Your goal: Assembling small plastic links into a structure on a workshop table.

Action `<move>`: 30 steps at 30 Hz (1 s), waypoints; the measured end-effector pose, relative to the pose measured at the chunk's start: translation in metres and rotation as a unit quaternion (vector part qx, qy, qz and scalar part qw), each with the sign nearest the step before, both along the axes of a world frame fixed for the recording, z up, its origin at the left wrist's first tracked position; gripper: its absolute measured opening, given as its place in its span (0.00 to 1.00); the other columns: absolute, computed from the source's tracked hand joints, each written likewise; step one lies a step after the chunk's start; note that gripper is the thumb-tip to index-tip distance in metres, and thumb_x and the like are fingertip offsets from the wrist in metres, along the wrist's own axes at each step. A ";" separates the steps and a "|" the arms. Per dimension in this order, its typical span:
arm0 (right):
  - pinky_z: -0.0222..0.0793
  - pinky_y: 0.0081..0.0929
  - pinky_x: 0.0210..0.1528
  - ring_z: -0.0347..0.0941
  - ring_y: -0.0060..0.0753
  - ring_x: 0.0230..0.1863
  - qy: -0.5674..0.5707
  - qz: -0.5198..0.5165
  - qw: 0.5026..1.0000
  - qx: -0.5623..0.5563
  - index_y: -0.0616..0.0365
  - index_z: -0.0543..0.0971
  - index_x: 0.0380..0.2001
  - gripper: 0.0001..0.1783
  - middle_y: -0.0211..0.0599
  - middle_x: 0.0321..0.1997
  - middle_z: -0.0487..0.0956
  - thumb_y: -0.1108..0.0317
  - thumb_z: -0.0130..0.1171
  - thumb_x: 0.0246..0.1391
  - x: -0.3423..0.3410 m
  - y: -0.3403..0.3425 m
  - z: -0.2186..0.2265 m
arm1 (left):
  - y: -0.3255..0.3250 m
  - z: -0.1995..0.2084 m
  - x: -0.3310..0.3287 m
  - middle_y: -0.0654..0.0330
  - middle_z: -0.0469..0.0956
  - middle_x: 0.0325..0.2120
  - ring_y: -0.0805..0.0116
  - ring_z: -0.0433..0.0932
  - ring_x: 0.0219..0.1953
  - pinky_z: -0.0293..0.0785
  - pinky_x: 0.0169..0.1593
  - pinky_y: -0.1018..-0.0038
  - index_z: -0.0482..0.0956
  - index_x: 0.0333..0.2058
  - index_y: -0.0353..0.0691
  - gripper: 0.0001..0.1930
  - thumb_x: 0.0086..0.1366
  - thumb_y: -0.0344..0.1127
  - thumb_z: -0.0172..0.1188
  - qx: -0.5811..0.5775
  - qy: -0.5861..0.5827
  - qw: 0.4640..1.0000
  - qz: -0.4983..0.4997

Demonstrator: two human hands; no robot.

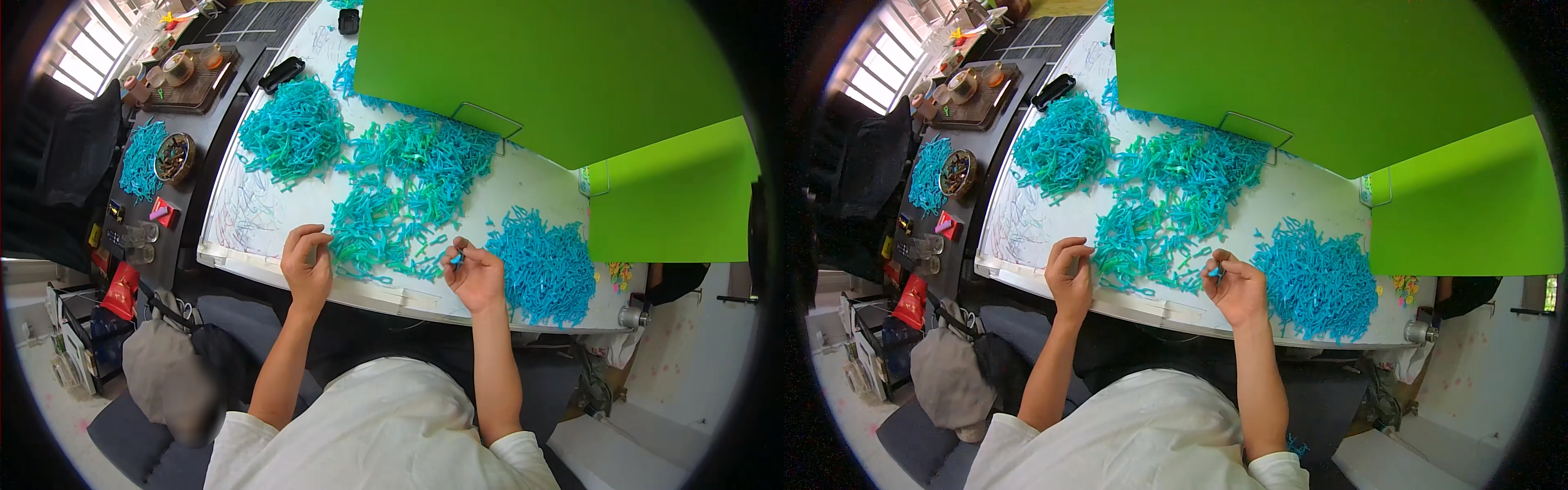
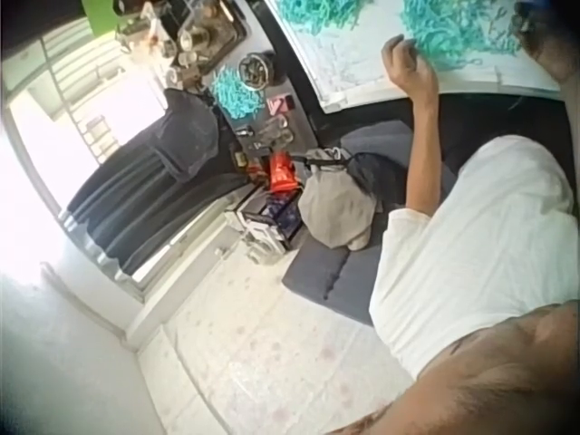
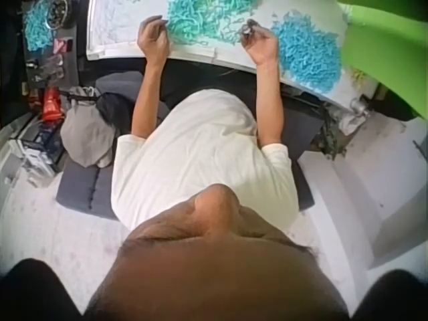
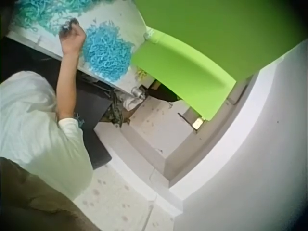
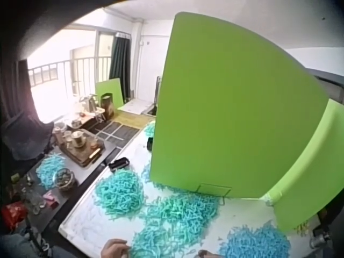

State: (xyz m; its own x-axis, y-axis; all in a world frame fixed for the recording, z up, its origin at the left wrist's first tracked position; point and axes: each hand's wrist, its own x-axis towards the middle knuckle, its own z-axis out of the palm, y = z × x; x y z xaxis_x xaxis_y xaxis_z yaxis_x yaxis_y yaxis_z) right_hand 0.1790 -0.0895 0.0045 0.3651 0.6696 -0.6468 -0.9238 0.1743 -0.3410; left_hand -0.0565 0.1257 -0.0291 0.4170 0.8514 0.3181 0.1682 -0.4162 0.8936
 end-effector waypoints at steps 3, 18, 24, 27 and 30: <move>0.71 0.24 0.31 0.77 0.32 0.37 -0.019 0.023 0.999 0.028 0.61 0.80 0.51 0.14 0.38 0.42 0.82 0.70 0.64 0.64 -0.007 0.003 -0.001 | 0.000 0.002 0.000 0.52 0.84 0.46 0.59 0.84 0.49 0.78 0.53 0.70 0.84 0.37 0.32 0.11 0.61 0.12 0.60 0.002 0.002 1.000 -0.002; 0.75 0.41 0.34 0.81 0.42 0.33 -0.781 0.233 0.501 -0.292 0.51 0.89 0.34 0.06 0.34 0.30 0.81 0.69 0.76 0.51 -0.082 0.032 -0.009 | 0.001 -0.003 0.000 0.53 0.83 0.46 0.61 0.83 0.48 0.79 0.52 0.71 0.84 0.37 0.31 0.10 0.62 0.12 0.60 -0.012 -0.009 1.000 -0.004; 0.72 0.35 0.33 0.78 0.30 0.31 -0.461 0.207 0.847 -0.163 0.61 0.84 0.36 0.07 0.36 0.32 0.80 0.73 0.67 0.52 -0.055 0.019 0.003 | 0.000 -0.002 0.001 0.53 0.83 0.45 0.62 0.84 0.47 0.78 0.51 0.73 0.84 0.37 0.31 0.10 0.62 0.11 0.60 -0.003 -0.008 1.000 -0.003; 0.73 0.33 0.34 0.77 0.30 0.33 -0.239 0.140 0.961 -0.020 0.63 0.81 0.39 0.10 0.41 0.37 0.81 0.69 0.62 0.54 -0.029 0.005 0.002 | 0.000 -0.002 0.000 0.53 0.83 0.45 0.62 0.83 0.47 0.78 0.51 0.73 0.84 0.37 0.31 0.10 0.62 0.11 0.60 -0.008 -0.012 1.000 -0.003; 0.73 0.32 0.35 0.77 0.32 0.36 -0.228 0.137 0.963 0.036 0.62 0.80 0.42 0.14 0.42 0.41 0.81 0.64 0.57 0.57 -0.018 0.009 0.005 | 0.001 -0.002 -0.001 0.53 0.83 0.45 0.62 0.83 0.47 0.78 0.51 0.73 0.84 0.37 0.31 0.10 0.62 0.11 0.60 -0.006 -0.002 1.000 -0.002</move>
